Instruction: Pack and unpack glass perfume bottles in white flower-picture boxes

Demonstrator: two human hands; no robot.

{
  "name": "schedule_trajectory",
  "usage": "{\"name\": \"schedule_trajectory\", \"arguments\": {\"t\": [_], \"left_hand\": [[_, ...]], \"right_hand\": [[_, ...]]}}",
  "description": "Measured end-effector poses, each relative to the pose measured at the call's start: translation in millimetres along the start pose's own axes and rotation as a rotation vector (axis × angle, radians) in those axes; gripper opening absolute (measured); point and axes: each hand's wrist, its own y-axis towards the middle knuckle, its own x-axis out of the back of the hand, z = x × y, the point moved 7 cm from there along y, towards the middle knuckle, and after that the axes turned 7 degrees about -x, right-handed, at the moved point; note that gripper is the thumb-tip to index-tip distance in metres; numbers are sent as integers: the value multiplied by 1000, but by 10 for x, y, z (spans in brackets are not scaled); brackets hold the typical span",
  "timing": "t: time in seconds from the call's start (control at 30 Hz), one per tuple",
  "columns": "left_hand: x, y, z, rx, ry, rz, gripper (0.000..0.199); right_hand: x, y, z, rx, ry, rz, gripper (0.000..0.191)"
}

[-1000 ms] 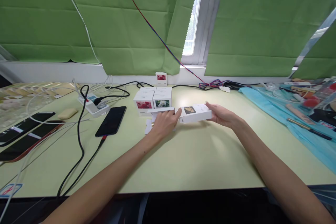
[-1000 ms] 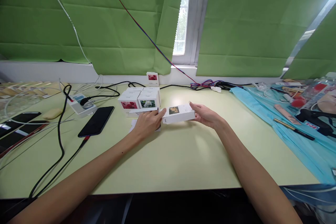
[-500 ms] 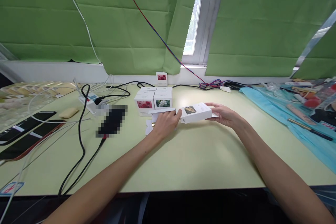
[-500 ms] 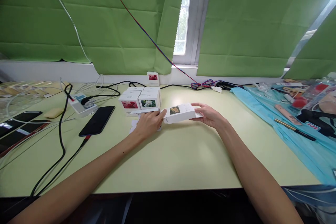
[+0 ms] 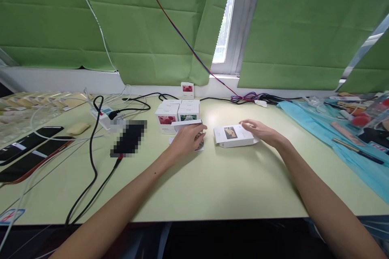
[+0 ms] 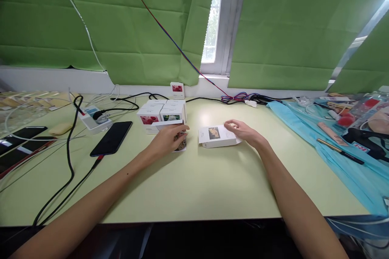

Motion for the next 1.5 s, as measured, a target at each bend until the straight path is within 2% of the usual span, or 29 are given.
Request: {"name": "schedule_trajectory", "arguments": {"t": [0.13,0.23,0.3,0.37,0.47,0.57,0.73,0.97,1.2,1.33,1.43,1.5], "left_hand": [[187,-83,-16,-40,-120,71,29],[237,-181,60,5,-101,149,31],[202,-248,133,54,-98,208,41],[152,-292,177,75,-121,237,52],[104,-300,190,63,-138,208,57],[44,-275,171,56,-143,176,60],[-143,-239,90,80,-135,208,63],[-320,-82,-232,-3,-213,258,62],[-460,104,-450,-79,-309,258,61],[-498,147,-473,-114,-324,240,60],[-515,164,-471,-118,-335,235,60],[-520,178,-476,-121,-360,228,61]], "right_hand": [[-20,-31,40,53,-130,23,71],[-43,3,47,107,-124,23,66],[-37,48,38,132,-117,-19,66],[-10,103,11,129,-136,-102,71],[54,171,-35,99,-278,-311,76],[43,208,-42,113,-390,-466,69],[-76,244,-27,168,-429,-589,52],[-220,324,6,266,-499,-566,47],[-279,264,64,338,-514,-653,36],[-301,38,291,536,-381,-708,34],[-397,-43,399,655,-180,-545,41],[-498,-20,411,660,-142,-407,52]]}}
